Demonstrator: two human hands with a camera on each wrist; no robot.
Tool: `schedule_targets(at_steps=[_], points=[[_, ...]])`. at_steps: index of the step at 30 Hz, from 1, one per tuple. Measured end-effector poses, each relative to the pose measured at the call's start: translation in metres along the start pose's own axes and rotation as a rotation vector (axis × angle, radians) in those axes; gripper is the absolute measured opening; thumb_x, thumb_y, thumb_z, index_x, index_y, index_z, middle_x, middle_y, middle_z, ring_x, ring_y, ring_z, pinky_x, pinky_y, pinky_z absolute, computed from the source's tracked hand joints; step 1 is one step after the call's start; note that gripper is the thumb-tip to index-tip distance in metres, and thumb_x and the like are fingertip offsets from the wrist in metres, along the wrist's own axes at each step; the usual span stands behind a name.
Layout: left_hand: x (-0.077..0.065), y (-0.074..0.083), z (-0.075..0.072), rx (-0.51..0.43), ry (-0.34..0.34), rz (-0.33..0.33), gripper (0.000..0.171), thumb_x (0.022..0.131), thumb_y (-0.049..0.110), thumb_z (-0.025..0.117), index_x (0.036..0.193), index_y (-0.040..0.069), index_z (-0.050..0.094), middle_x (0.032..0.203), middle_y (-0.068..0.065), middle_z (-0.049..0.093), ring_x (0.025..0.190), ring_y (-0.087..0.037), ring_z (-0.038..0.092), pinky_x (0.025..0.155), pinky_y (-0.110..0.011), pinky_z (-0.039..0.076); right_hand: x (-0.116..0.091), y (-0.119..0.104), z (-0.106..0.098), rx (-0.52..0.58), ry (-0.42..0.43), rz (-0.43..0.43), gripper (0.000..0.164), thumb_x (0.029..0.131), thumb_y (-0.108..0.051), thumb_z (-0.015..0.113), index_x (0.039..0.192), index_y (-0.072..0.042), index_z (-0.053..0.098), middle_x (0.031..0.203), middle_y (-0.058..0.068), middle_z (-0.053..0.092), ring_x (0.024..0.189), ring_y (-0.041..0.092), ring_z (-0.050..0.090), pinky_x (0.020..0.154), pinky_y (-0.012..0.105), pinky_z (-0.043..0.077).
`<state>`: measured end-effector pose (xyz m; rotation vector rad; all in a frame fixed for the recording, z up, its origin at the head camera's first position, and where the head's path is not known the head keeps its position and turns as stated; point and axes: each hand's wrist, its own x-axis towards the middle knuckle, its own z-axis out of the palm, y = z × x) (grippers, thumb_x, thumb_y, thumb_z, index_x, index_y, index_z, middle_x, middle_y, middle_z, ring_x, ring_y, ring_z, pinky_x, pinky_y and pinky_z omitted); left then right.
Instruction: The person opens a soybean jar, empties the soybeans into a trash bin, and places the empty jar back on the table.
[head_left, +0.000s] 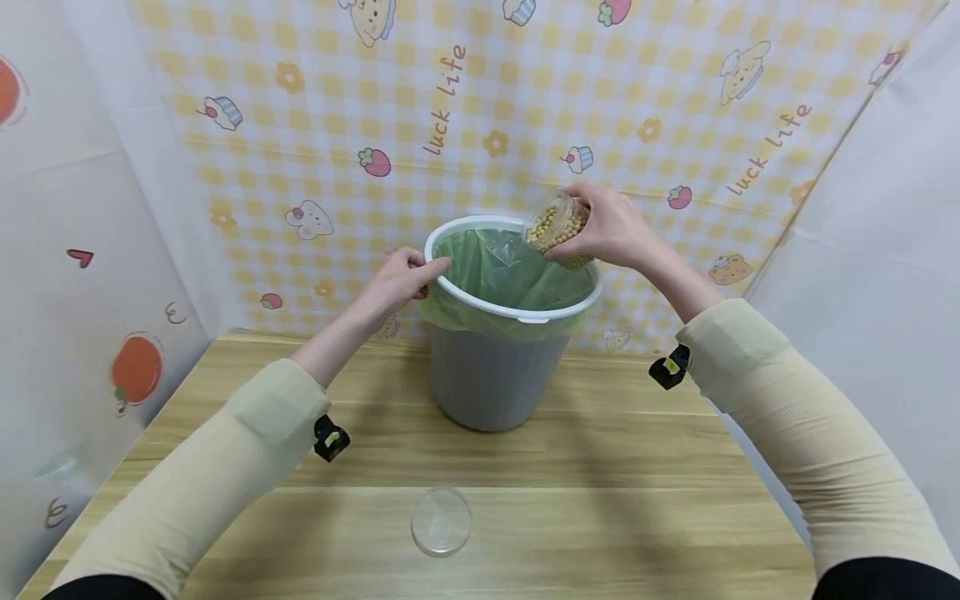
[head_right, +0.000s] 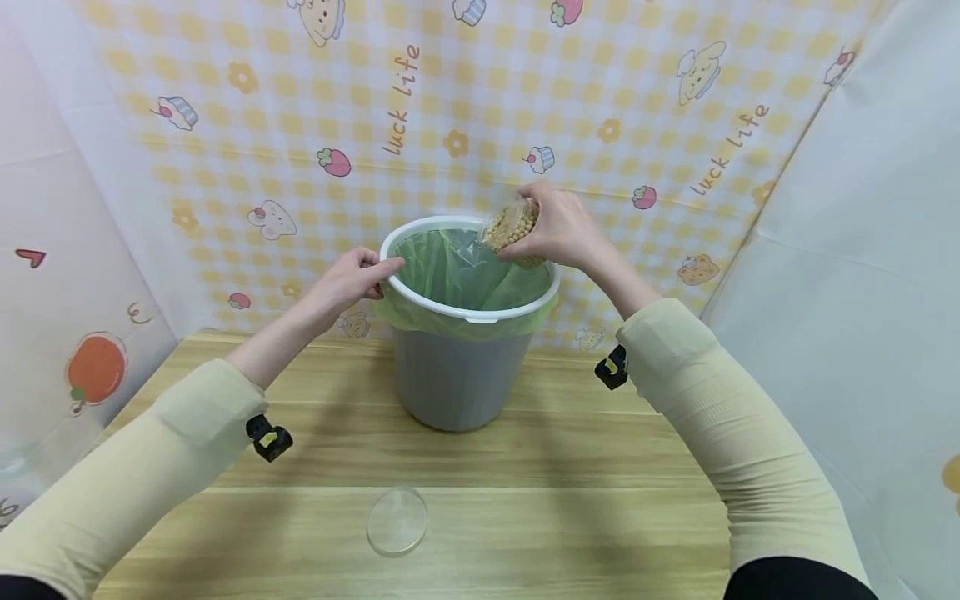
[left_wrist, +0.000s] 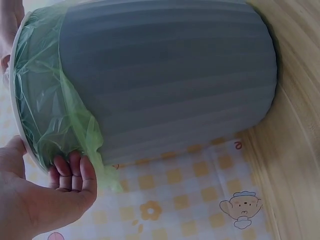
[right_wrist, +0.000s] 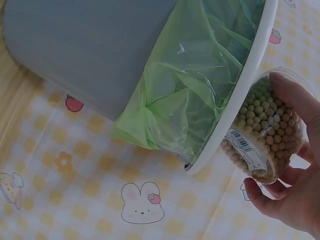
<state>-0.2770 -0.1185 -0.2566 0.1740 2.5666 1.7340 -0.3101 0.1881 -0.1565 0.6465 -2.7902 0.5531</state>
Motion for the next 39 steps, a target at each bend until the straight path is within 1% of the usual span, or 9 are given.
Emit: schedule_targets(at_steps=[3, 5, 11, 13, 24, 29, 34, 37, 39], points=[[0.000, -0.002, 0.000, -0.024, 0.001, 0.002, 0.033, 0.101, 0.039, 0.061, 0.094, 0.008, 0.050, 0.106, -0.003, 0.052, 0.086, -0.016, 0.053, 0.086, -0.030, 0.048, 0.002, -0.002, 0.002, -0.023, 0.006, -0.027, 0.092, 0.071, -0.035, 0.093, 0.149, -0.010, 0.052, 0.138, 0.017, 0.064, 0.125, 0.036, 0.059, 0.107, 0.055, 0.047], [0.000, -0.002, 0.000, -0.033, 0.004, 0.012, 0.033, 0.101, 0.038, 0.060, 0.093, 0.008, 0.050, 0.104, -0.002, 0.052, 0.084, -0.016, 0.052, 0.086, -0.031, 0.048, 0.003, -0.003, 0.004, -0.032, 0.012, -0.042, 0.091, 0.070, -0.034, 0.094, 0.148, -0.010, 0.053, 0.139, 0.017, 0.064, 0.125, 0.037, 0.059, 0.107, 0.056, 0.047], [0.001, -0.004, 0.002, -0.025, 0.009, 0.054, 0.037, 0.100, 0.038, 0.062, 0.080, 0.009, 0.051, 0.072, 0.001, 0.052, 0.072, -0.015, 0.049, 0.073, -0.028, 0.045, 0.004, -0.003, 0.007, -0.066, 0.007, -0.045, 0.093, 0.070, -0.033, 0.094, 0.149, -0.010, 0.051, 0.140, 0.019, 0.063, 0.125, 0.039, 0.059, 0.106, 0.058, 0.048], [0.001, -0.005, 0.002, -0.025, 0.012, 0.060, 0.038, 0.100, 0.038, 0.062, 0.078, 0.009, 0.051, 0.068, 0.003, 0.051, 0.071, -0.014, 0.049, 0.070, -0.025, 0.044, 0.004, -0.003, 0.007, -0.076, 0.003, -0.041, 0.093, 0.070, -0.033, 0.094, 0.150, -0.011, 0.051, 0.141, 0.019, 0.062, 0.127, 0.040, 0.058, 0.107, 0.059, 0.047], [0.000, -0.006, 0.003, -0.063, 0.023, 0.072, 0.034, 0.100, 0.036, 0.062, 0.081, 0.009, 0.052, 0.073, 0.002, 0.052, 0.072, -0.014, 0.051, 0.074, -0.027, 0.048, 0.007, -0.007, 0.006, -0.096, 0.000, -0.064, 0.095, 0.070, -0.030, 0.094, 0.151, -0.010, 0.050, 0.144, 0.021, 0.060, 0.130, 0.042, 0.056, 0.109, 0.060, 0.045], [-0.002, -0.007, 0.003, -0.057, 0.032, 0.066, 0.032, 0.100, 0.037, 0.062, 0.089, 0.008, 0.051, 0.085, 0.000, 0.053, 0.078, -0.014, 0.053, 0.078, -0.027, 0.050, 0.007, -0.009, 0.006, -0.109, 0.001, -0.069, 0.096, 0.068, -0.031, 0.095, 0.151, -0.011, 0.050, 0.144, 0.023, 0.060, 0.131, 0.043, 0.055, 0.108, 0.060, 0.046], [-0.002, -0.009, 0.004, -0.058, 0.040, 0.063, 0.033, 0.100, 0.038, 0.061, 0.095, 0.007, 0.051, 0.091, -0.002, 0.053, 0.081, -0.014, 0.052, 0.080, -0.027, 0.049, 0.009, -0.009, 0.007, -0.129, 0.008, -0.085, 0.096, 0.067, -0.030, 0.096, 0.150, -0.010, 0.051, 0.146, 0.024, 0.058, 0.133, 0.044, 0.053, 0.110, 0.060, 0.044], [-0.003, -0.009, 0.004, -0.064, 0.045, 0.067, 0.033, 0.100, 0.038, 0.061, 0.098, 0.007, 0.051, 0.093, -0.003, 0.053, 0.081, -0.014, 0.053, 0.082, -0.029, 0.050, 0.009, -0.010, 0.007, -0.139, 0.011, -0.091, 0.096, 0.067, -0.029, 0.096, 0.150, -0.009, 0.052, 0.146, 0.024, 0.057, 0.133, 0.044, 0.052, 0.110, 0.061, 0.043], [-0.003, -0.010, 0.004, -0.066, 0.049, 0.078, 0.032, 0.100, 0.037, 0.061, 0.096, 0.007, 0.051, 0.090, -0.003, 0.053, 0.078, -0.014, 0.053, 0.082, -0.031, 0.050, 0.009, -0.011, 0.007, -0.152, 0.009, -0.092, 0.096, 0.067, -0.030, 0.096, 0.150, -0.009, 0.051, 0.147, 0.024, 0.056, 0.132, 0.044, 0.052, 0.109, 0.061, 0.044]])
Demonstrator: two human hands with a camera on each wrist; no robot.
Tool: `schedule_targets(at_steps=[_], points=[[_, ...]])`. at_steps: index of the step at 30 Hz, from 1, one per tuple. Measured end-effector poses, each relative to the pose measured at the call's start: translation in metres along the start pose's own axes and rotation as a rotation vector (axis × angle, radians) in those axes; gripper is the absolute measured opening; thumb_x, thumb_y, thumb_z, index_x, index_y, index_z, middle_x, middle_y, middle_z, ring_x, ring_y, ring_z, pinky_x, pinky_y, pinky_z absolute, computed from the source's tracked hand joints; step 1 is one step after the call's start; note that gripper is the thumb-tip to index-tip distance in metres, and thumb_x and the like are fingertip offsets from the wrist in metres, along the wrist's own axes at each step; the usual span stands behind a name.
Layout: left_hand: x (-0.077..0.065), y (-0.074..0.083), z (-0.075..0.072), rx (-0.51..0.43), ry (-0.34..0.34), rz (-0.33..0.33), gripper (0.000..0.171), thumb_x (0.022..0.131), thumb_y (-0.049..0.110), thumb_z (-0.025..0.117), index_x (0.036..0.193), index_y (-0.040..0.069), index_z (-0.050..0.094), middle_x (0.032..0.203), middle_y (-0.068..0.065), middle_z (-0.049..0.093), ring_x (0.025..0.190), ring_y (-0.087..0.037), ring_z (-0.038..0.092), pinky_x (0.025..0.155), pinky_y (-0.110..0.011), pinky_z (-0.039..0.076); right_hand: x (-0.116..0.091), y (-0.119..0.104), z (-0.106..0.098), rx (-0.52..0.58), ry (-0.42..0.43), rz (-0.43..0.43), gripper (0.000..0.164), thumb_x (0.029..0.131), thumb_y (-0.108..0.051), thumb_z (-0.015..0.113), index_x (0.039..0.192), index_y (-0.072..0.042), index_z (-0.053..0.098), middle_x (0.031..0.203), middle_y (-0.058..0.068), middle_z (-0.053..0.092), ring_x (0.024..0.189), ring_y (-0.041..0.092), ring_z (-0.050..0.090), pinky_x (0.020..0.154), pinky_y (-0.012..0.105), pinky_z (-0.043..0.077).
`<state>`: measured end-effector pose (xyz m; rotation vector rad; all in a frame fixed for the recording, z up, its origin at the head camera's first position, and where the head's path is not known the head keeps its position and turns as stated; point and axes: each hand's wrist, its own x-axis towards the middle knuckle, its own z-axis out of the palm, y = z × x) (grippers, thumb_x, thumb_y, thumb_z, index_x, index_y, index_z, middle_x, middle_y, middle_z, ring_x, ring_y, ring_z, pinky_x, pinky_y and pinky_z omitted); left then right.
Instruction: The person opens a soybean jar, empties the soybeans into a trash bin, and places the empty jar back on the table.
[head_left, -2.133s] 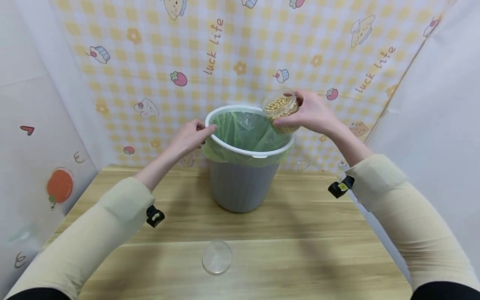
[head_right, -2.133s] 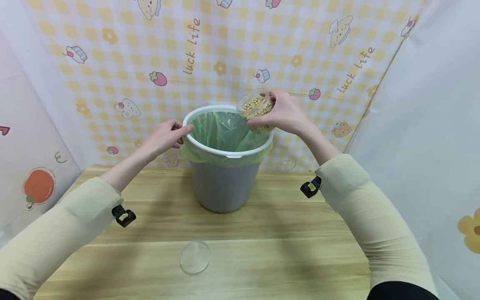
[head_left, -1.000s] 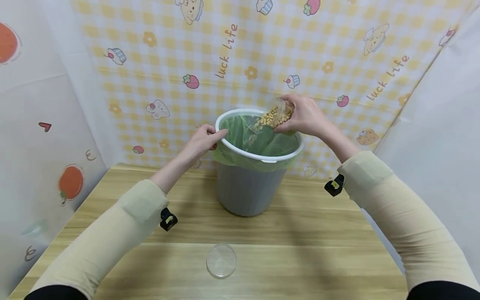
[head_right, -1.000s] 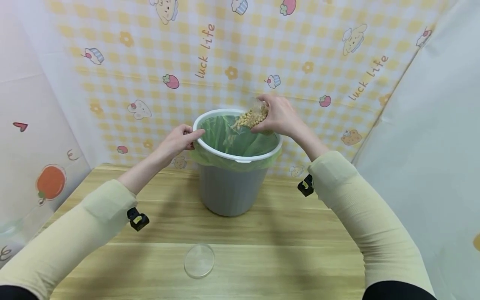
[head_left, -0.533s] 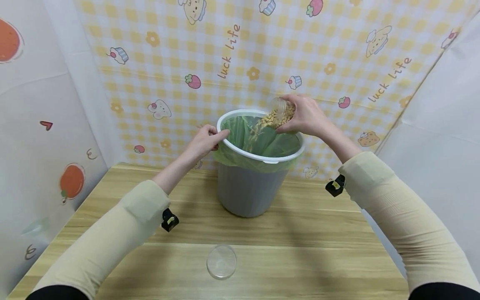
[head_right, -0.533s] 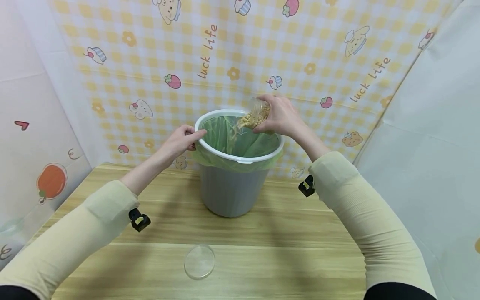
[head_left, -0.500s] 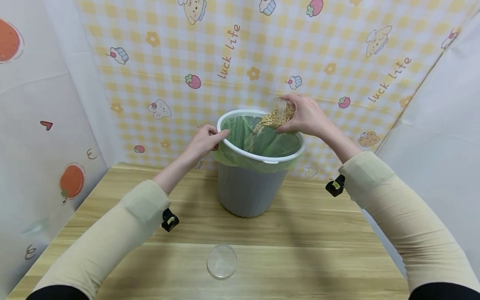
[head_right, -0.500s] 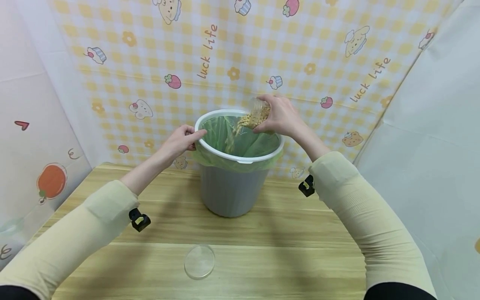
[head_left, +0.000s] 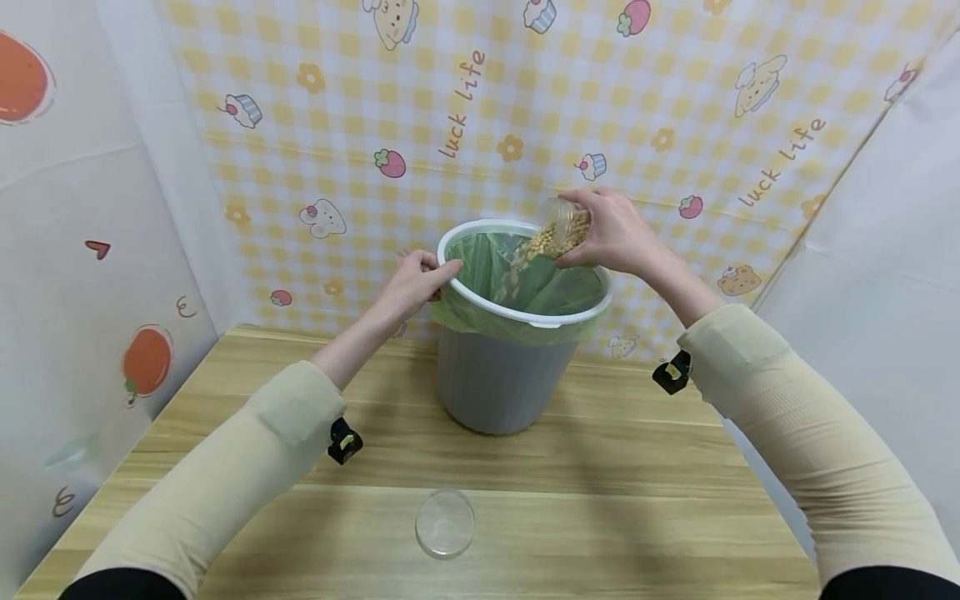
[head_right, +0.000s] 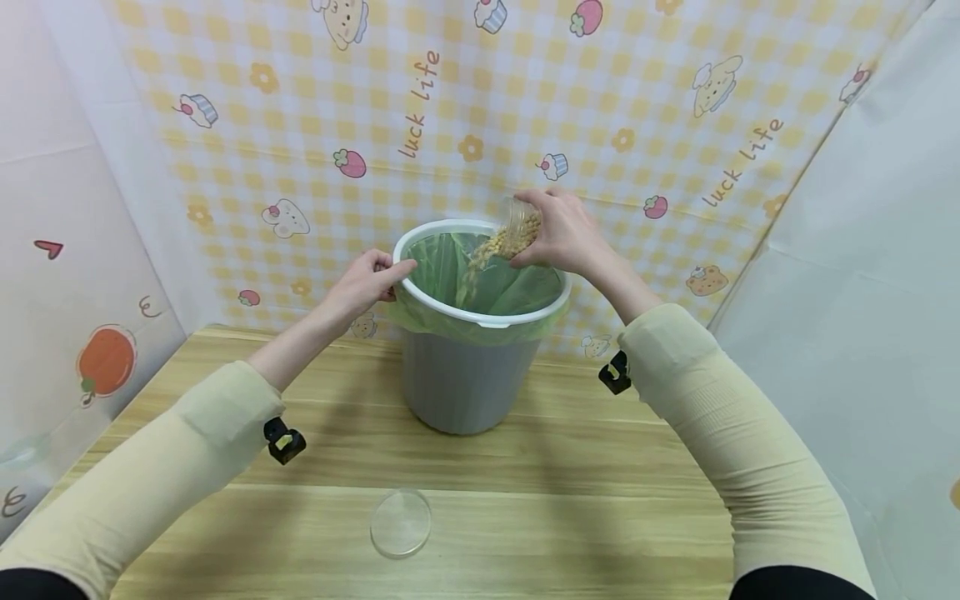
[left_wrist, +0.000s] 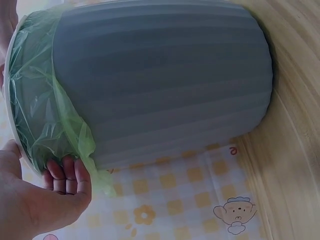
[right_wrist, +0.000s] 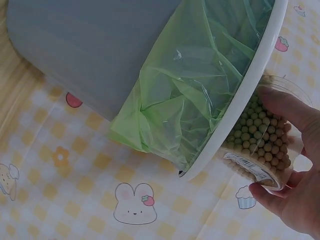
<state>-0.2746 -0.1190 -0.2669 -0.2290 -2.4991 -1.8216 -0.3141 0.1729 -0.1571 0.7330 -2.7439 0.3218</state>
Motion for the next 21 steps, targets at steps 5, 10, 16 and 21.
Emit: schedule_targets(at_steps=[5, 10, 16, 21], points=[[0.0021, -0.0010, 0.0008, 0.005, 0.006, 0.042, 0.035, 0.099, 0.035, 0.062, 0.078, 0.009, 0.052, 0.067, 0.003, 0.051, 0.067, -0.013, 0.051, 0.071, -0.030, 0.048, -0.0011, -0.0004, 0.0001, -0.023, -0.010, 0.001, 0.097, 0.068, -0.030, 0.095, 0.152, -0.010, 0.050, 0.148, 0.025, 0.054, 0.131, 0.045, 0.052, 0.106, 0.061, 0.045], [0.0012, 0.0002, 0.0015, -0.009, 0.002, 0.055, 0.038, 0.099, 0.034, 0.063, 0.071, 0.010, 0.051, 0.059, 0.006, 0.048, 0.062, -0.013, 0.049, 0.065, -0.029, 0.046, -0.0013, -0.0011, 0.0001, -0.022, -0.014, 0.006, 0.097, 0.069, -0.028, 0.095, 0.152, -0.010, 0.049, 0.148, 0.025, 0.053, 0.129, 0.045, 0.052, 0.105, 0.061, 0.046], [-0.0002, -0.0002, 0.0010, 0.003, 0.015, 0.046, 0.036, 0.099, 0.035, 0.063, 0.076, 0.010, 0.052, 0.062, 0.004, 0.050, 0.065, -0.015, 0.050, 0.064, -0.027, 0.045, 0.0001, -0.0016, -0.0010, -0.028, -0.003, -0.006, 0.097, 0.068, -0.027, 0.095, 0.152, -0.010, 0.049, 0.142, 0.026, 0.056, 0.122, 0.043, 0.054, 0.100, 0.059, 0.047], [-0.0004, -0.0006, 0.0009, 0.002, 0.027, 0.019, 0.033, 0.099, 0.037, 0.062, 0.088, 0.008, 0.053, 0.079, 0.001, 0.053, 0.073, -0.014, 0.052, 0.069, -0.024, 0.046, 0.0005, -0.0024, -0.0028, -0.036, 0.006, -0.023, 0.097, 0.067, -0.027, 0.096, 0.151, -0.009, 0.050, 0.132, 0.025, 0.060, 0.110, 0.039, 0.055, 0.091, 0.055, 0.048]])
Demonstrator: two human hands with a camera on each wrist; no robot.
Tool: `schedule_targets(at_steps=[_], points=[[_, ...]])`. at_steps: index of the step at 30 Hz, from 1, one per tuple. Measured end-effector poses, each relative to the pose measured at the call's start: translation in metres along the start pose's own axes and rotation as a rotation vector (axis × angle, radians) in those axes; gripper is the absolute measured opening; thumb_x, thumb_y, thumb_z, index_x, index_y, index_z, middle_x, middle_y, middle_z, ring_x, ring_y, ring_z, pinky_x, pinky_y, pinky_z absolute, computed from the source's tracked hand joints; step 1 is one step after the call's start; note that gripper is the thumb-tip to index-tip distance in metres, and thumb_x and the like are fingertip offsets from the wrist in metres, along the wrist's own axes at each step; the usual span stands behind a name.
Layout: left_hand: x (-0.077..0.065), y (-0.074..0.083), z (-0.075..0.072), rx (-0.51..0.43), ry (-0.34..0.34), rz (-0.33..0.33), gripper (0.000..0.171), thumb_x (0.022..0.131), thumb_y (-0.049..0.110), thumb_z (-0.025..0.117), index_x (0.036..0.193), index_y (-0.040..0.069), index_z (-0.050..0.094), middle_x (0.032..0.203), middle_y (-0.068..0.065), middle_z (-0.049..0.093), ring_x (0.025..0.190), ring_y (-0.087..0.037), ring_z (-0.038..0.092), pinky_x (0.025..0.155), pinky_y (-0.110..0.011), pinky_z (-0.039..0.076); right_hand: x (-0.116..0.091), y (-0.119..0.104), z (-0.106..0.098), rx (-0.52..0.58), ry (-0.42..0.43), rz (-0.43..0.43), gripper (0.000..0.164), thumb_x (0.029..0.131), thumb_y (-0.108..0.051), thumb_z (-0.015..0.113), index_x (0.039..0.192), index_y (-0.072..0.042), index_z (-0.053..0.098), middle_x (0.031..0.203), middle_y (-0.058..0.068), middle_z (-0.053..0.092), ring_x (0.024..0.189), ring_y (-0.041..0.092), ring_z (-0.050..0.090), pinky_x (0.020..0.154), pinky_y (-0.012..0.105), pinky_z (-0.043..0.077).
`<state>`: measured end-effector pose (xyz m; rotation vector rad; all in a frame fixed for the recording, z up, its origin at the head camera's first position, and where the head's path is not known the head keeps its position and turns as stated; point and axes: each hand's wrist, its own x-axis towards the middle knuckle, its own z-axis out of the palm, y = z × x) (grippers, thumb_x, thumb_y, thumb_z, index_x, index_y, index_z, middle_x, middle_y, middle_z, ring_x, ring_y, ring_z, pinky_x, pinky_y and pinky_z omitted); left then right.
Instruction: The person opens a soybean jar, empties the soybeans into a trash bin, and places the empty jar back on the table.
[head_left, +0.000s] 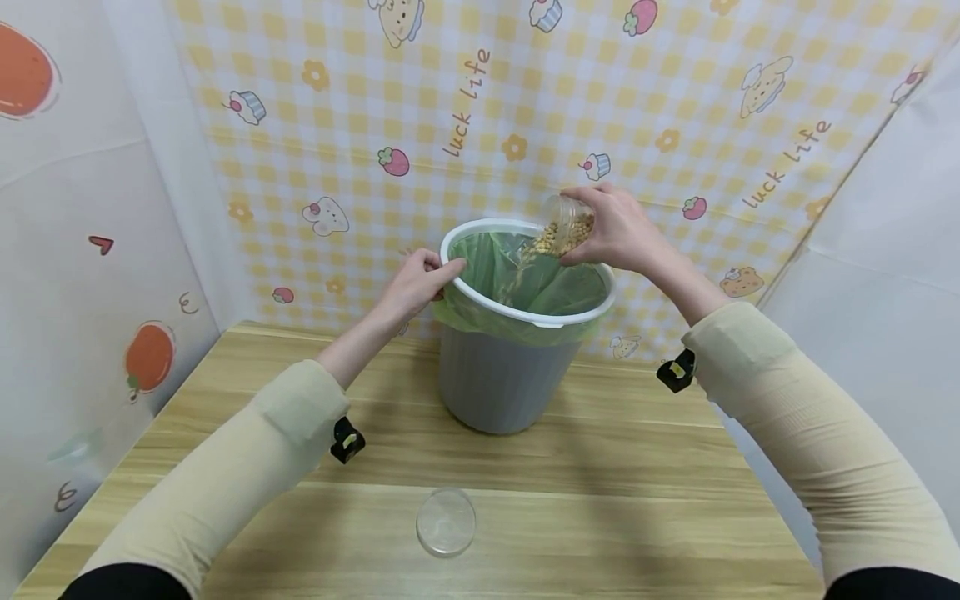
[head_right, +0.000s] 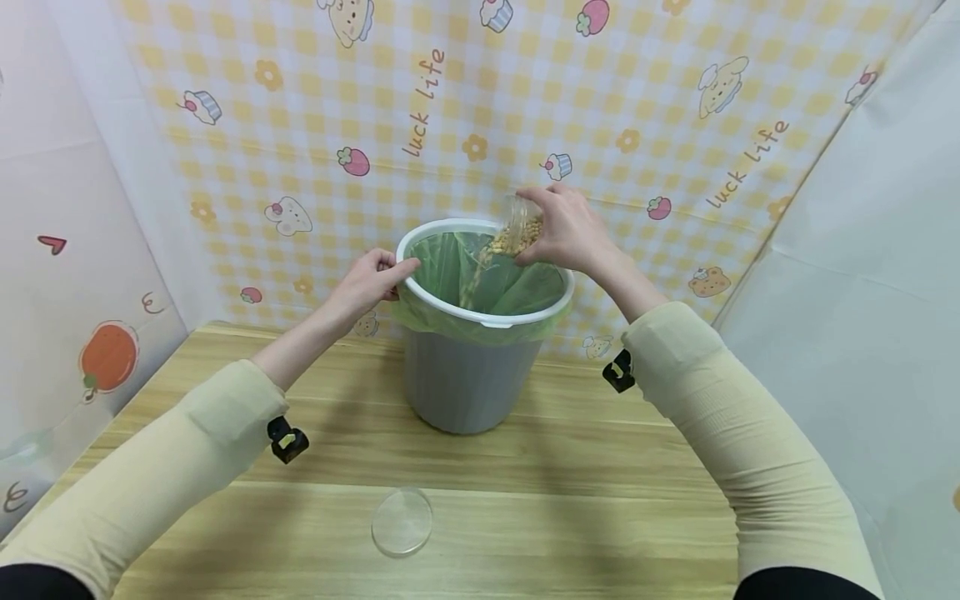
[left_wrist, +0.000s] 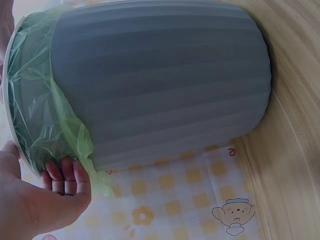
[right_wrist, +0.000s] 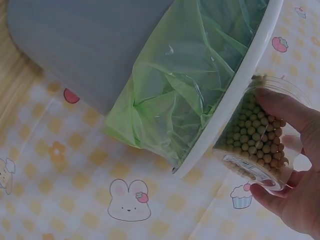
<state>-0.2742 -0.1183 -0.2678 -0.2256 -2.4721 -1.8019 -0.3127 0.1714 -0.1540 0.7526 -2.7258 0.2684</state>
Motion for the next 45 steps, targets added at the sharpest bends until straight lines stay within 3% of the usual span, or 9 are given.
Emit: schedule_targets(at_steps=[4, 7, 14, 25, 31, 39, 45], points=[[-0.001, -0.001, 0.001, -0.045, 0.011, -0.048, 0.035, 0.099, 0.039, 0.062, 0.105, 0.007, 0.049, 0.101, -0.004, 0.052, 0.084, -0.014, 0.052, 0.077, -0.024, 0.047, -0.001, -0.001, -0.002, -0.007, -0.001, -0.004, 0.097, 0.067, -0.027, 0.095, 0.151, -0.010, 0.051, 0.127, 0.023, 0.061, 0.104, 0.036, 0.055, 0.087, 0.052, 0.048], [-0.001, -0.002, 0.001, -0.057, 0.012, -0.057, 0.038, 0.099, 0.039, 0.062, 0.109, 0.005, 0.049, 0.106, -0.006, 0.052, 0.086, -0.016, 0.053, 0.079, -0.025, 0.047, -0.002, -0.002, -0.004, -0.011, -0.014, 0.001, 0.097, 0.067, -0.027, 0.095, 0.152, -0.011, 0.050, 0.131, 0.023, 0.059, 0.106, 0.036, 0.056, 0.088, 0.053, 0.048], [0.000, -0.003, 0.001, -0.039, 0.004, -0.042, 0.038, 0.100, 0.039, 0.062, 0.108, 0.004, 0.049, 0.102, -0.005, 0.052, 0.084, -0.016, 0.052, 0.081, -0.029, 0.048, -0.004, -0.004, -0.011, -0.031, -0.036, 0.000, 0.096, 0.068, -0.025, 0.094, 0.152, -0.011, 0.049, 0.142, 0.025, 0.056, 0.121, 0.040, 0.054, 0.098, 0.058, 0.047], [-0.002, -0.001, 0.001, -0.050, 0.008, -0.037, 0.035, 0.100, 0.038, 0.062, 0.106, 0.006, 0.049, 0.098, -0.004, 0.051, 0.081, -0.014, 0.052, 0.077, -0.027, 0.047, -0.007, -0.008, -0.018, -0.084, -0.063, 0.012, 0.096, 0.069, -0.026, 0.094, 0.153, -0.014, 0.048, 0.143, 0.024, 0.054, 0.125, 0.042, 0.053, 0.099, 0.061, 0.047], [-0.003, -0.001, 0.002, -0.051, 0.019, -0.025, 0.034, 0.100, 0.038, 0.062, 0.103, 0.007, 0.049, 0.092, -0.004, 0.051, 0.076, -0.014, 0.051, 0.081, -0.038, 0.050, -0.008, -0.009, -0.021, -0.101, -0.075, -0.003, 0.095, 0.069, -0.025, 0.094, 0.152, -0.014, 0.049, 0.145, 0.026, 0.053, 0.127, 0.045, 0.052, 0.101, 0.062, 0.046], [-0.003, -0.002, 0.001, -0.057, 0.010, -0.023, 0.035, 0.100, 0.039, 0.062, 0.102, 0.007, 0.049, 0.096, -0.004, 0.051, 0.080, -0.016, 0.051, 0.075, -0.027, 0.047, -0.008, -0.011, -0.025, -0.123, -0.100, -0.017, 0.096, 0.069, -0.025, 0.093, 0.153, -0.014, 0.048, 0.145, 0.027, 0.053, 0.128, 0.045, 0.052, 0.103, 0.061, 0.045], [-0.004, -0.003, 0.001, -0.072, -0.002, -0.027, 0.037, 0.100, 0.040, 0.062, 0.105, 0.006, 0.048, 0.100, -0.004, 0.050, 0.085, -0.016, 0.050, 0.081, -0.031, 0.047, -0.007, -0.015, -0.028, -0.140, -0.104, -0.031, 0.095, 0.068, -0.024, 0.093, 0.152, -0.014, 0.049, 0.143, 0.027, 0.053, 0.128, 0.044, 0.050, 0.103, 0.060, 0.045]])
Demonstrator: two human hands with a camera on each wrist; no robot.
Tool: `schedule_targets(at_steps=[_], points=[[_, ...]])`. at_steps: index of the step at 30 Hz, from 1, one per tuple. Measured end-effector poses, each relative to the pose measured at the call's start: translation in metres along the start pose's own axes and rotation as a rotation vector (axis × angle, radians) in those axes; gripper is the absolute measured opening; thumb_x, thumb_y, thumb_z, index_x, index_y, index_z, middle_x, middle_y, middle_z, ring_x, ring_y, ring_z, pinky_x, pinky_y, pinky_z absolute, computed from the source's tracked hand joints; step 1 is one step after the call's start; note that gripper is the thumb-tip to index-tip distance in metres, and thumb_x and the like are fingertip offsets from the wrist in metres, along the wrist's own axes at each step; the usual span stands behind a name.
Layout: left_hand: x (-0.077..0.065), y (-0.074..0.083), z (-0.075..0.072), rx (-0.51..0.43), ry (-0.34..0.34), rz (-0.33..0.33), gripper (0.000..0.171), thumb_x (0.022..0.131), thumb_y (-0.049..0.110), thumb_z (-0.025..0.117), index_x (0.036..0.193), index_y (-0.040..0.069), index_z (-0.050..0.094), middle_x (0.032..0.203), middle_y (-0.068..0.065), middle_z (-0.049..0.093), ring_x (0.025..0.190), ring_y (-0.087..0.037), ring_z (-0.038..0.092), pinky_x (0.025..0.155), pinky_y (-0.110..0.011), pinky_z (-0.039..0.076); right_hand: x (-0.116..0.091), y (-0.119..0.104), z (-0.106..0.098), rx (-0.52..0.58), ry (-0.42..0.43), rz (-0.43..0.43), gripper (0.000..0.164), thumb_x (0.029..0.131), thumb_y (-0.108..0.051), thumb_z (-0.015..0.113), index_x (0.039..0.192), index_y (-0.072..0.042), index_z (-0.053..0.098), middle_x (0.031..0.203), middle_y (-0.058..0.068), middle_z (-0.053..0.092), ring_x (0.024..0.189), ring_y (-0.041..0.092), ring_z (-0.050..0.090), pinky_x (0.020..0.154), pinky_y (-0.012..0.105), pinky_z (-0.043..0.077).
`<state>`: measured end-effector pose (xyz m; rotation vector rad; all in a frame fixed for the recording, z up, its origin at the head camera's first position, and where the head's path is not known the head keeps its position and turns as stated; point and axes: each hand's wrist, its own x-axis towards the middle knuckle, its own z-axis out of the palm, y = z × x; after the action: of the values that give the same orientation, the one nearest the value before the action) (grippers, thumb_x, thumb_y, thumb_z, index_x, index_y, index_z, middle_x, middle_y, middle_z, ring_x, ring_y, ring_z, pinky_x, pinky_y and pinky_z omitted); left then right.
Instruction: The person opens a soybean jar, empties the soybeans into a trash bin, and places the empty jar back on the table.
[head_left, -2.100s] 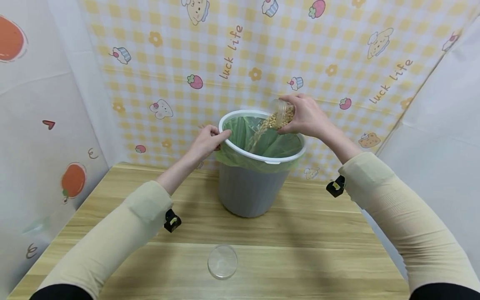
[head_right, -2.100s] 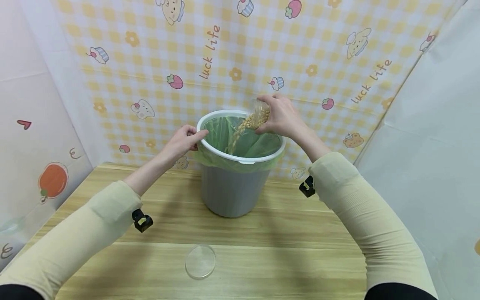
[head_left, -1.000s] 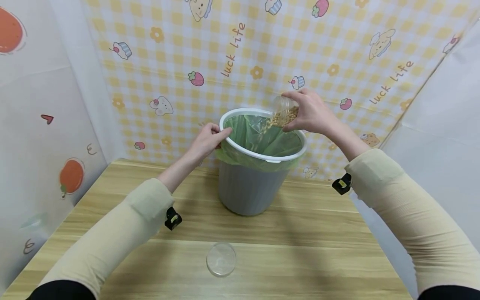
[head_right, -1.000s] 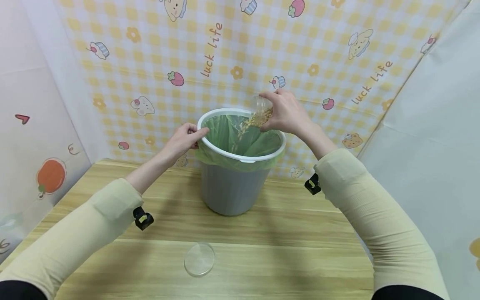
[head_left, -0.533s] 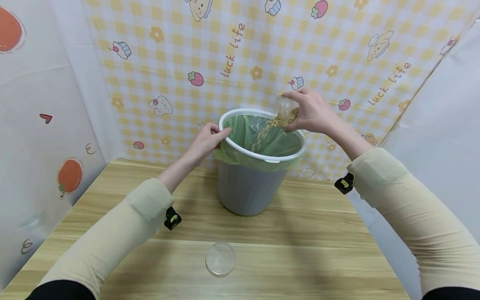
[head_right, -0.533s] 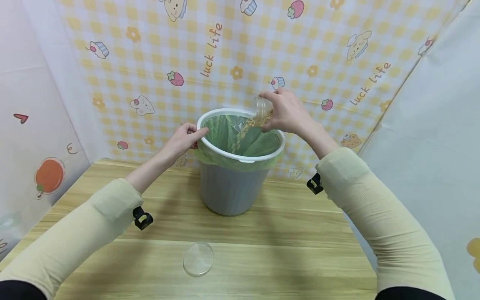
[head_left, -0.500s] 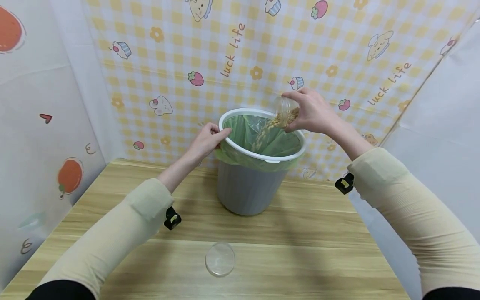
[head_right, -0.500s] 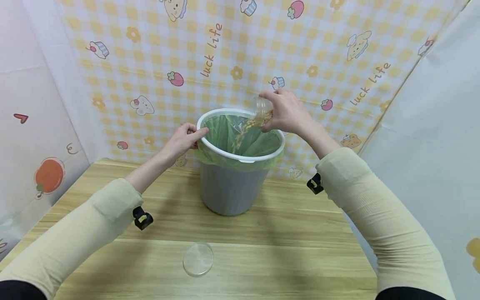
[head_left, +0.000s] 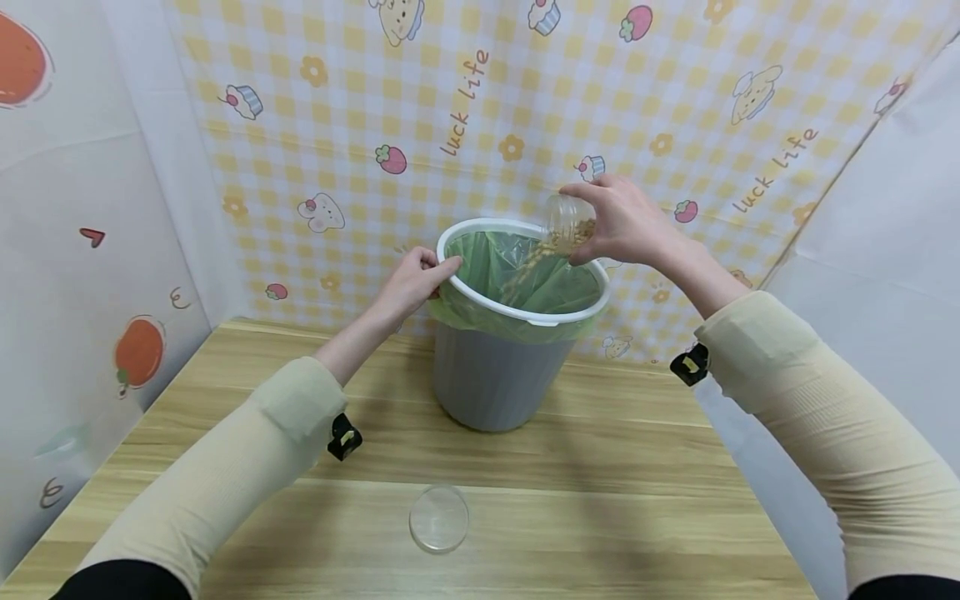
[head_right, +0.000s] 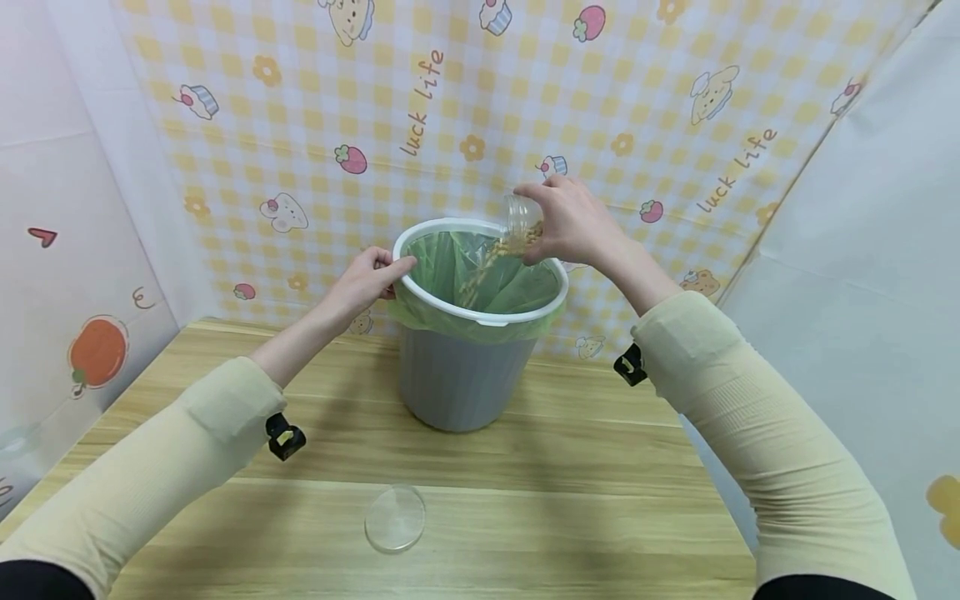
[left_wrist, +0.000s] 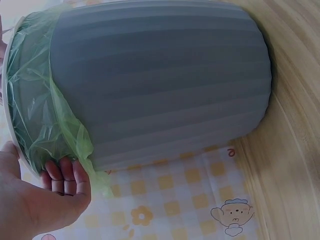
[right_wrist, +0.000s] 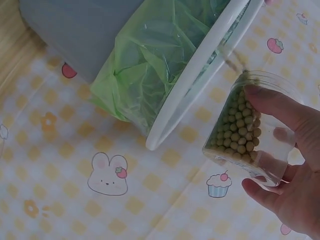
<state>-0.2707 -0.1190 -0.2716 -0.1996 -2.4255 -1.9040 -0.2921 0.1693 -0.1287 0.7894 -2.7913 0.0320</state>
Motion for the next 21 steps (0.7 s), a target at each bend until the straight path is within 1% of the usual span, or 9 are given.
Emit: schedule_targets(at_steps=[5, 8, 15, 21], points=[[0.0001, 0.0000, 0.0002, 0.000, -0.001, 0.001, 0.038, 0.100, 0.042, 0.062, 0.105, 0.006, 0.048, 0.099, -0.004, 0.050, 0.085, -0.017, 0.049, 0.086, -0.038, 0.048, 0.0004, -0.0025, -0.0025, -0.020, -0.018, -0.012, 0.093, 0.068, -0.025, 0.093, 0.151, -0.015, 0.051, 0.141, 0.027, 0.053, 0.128, 0.044, 0.050, 0.105, 0.061, 0.044], [-0.0002, -0.0002, 0.0003, 0.003, -0.001, 0.007, 0.038, 0.100, 0.042, 0.062, 0.104, 0.007, 0.049, 0.096, -0.004, 0.050, 0.084, -0.016, 0.049, 0.087, -0.040, 0.048, 0.0004, -0.0040, -0.0027, -0.021, -0.029, -0.005, 0.093, 0.068, -0.024, 0.092, 0.151, -0.016, 0.051, 0.142, 0.027, 0.052, 0.129, 0.044, 0.049, 0.106, 0.061, 0.043], [0.0010, -0.0011, -0.0002, 0.009, 0.000, 0.011, 0.037, 0.100, 0.041, 0.061, 0.101, 0.007, 0.048, 0.094, -0.003, 0.049, 0.082, -0.016, 0.049, 0.084, -0.038, 0.048, 0.0011, -0.0069, -0.0042, -0.039, -0.048, -0.007, 0.094, 0.070, -0.024, 0.092, 0.153, -0.016, 0.049, 0.143, 0.025, 0.051, 0.128, 0.043, 0.048, 0.104, 0.060, 0.044], [-0.0011, 0.0005, 0.0000, 0.001, 0.004, 0.002, 0.036, 0.100, 0.041, 0.062, 0.103, 0.007, 0.048, 0.097, -0.004, 0.049, 0.083, -0.016, 0.050, 0.088, -0.042, 0.049, 0.0004, -0.0084, -0.0062, -0.053, -0.066, -0.006, 0.095, 0.071, -0.024, 0.091, 0.154, -0.016, 0.047, 0.144, 0.023, 0.052, 0.129, 0.041, 0.047, 0.102, 0.059, 0.045]])
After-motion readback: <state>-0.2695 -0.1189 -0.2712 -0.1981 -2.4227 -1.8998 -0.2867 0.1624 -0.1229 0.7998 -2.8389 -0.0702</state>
